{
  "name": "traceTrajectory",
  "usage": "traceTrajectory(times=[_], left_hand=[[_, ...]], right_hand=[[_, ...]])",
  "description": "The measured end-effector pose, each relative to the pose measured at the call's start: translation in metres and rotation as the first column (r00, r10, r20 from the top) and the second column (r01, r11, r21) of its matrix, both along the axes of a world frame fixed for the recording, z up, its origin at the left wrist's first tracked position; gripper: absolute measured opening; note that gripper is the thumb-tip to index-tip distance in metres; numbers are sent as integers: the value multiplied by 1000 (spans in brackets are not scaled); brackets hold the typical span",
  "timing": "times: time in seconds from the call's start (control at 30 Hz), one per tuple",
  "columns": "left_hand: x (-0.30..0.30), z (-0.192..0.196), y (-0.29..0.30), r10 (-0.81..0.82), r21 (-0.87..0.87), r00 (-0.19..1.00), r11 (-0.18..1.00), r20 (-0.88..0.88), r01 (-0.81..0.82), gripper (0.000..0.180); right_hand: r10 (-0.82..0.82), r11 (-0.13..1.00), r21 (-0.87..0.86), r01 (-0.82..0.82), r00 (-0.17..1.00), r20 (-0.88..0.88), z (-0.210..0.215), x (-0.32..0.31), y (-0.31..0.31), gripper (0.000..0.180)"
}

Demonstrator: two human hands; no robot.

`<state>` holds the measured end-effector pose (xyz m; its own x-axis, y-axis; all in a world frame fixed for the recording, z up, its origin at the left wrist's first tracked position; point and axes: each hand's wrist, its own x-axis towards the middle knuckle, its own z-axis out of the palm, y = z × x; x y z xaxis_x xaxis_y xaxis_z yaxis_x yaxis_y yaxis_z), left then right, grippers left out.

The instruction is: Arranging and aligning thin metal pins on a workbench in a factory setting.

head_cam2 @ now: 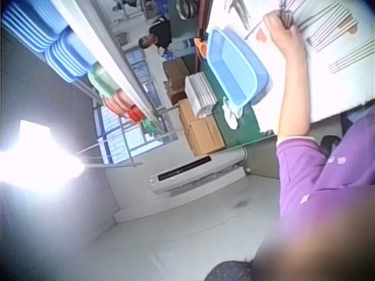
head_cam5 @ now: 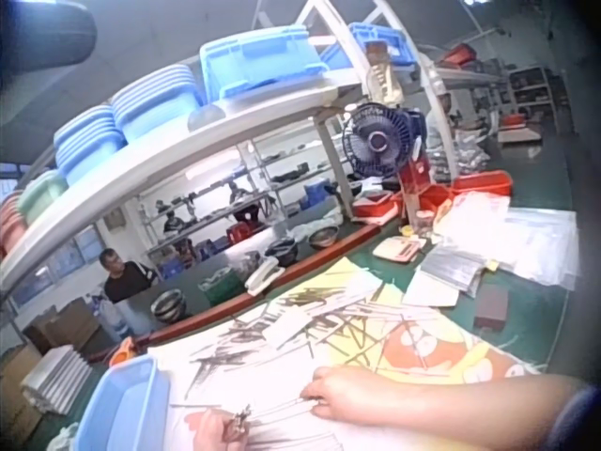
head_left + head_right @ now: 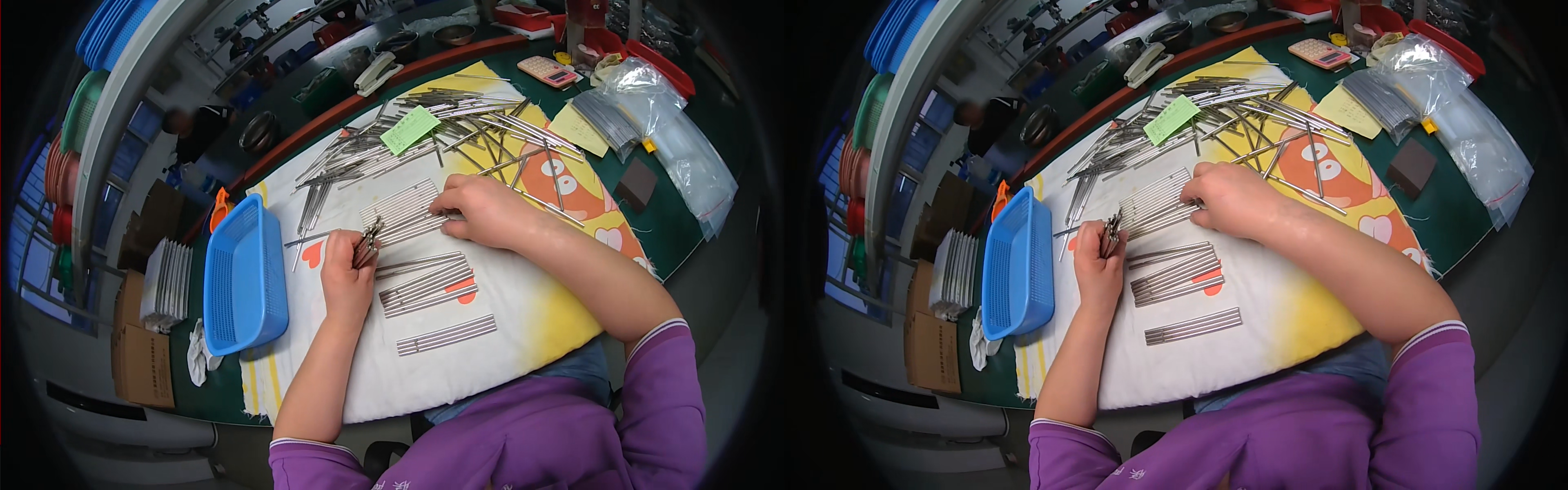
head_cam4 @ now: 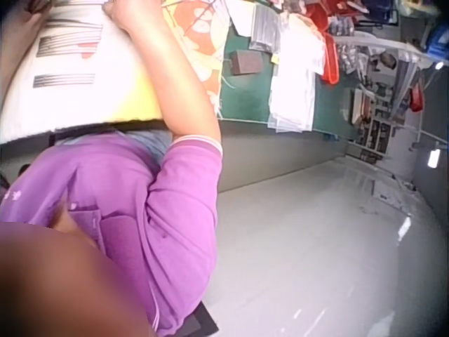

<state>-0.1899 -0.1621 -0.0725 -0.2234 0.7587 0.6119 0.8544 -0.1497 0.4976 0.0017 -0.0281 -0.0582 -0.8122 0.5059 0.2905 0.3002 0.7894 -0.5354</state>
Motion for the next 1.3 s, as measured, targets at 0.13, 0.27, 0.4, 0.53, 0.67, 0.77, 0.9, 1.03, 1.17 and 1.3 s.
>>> traceTrajectory(times=[0.13,0.27,0.4,0.53,0.67,0.77,0.9,1.03,1.17,1.3], left_hand=[[0,0,1,-4,9,1000,1000,-10,4,20],[0,0,2,3,-1,1000,1000,-11,-3,20],[0,3,12,-12,-53,1000,999,18,13,22],[6,6,22,-149,-271,989,952,-2,143,25],[13,9,25,-172,-350,985,924,-17,156,26],[12,11,21,-178,-375,981,917,-75,138,34],[13,14,19,-175,-426,977,898,-125,106,34],[11,13,18,-173,-420,978,901,-114,111,33],[10,12,16,-144,-375,984,922,-110,93,33],[11,13,17,-116,-394,989,917,-95,70,32]], right_hand=[[-36,999,-21,37,998,46,1,-4,1,21],[-45,996,-70,53,992,117,3,-7,6,19],[-13,985,-162,55,969,248,16,-15,8,20],[42,997,-82,-5,889,455,25,-24,10,21],[59,997,2,-73,820,570,32,-28,5,24],[86,994,12,-110,837,540,32,-27,1,24],[100,976,137,-169,909,405,22,-22,1,22],[72,974,162,-159,894,442,23,-21,1,21],[100,970,166,-176,917,387,17,-21,5,20],[122,969,138,-205,882,456,21,-21,8,19]])
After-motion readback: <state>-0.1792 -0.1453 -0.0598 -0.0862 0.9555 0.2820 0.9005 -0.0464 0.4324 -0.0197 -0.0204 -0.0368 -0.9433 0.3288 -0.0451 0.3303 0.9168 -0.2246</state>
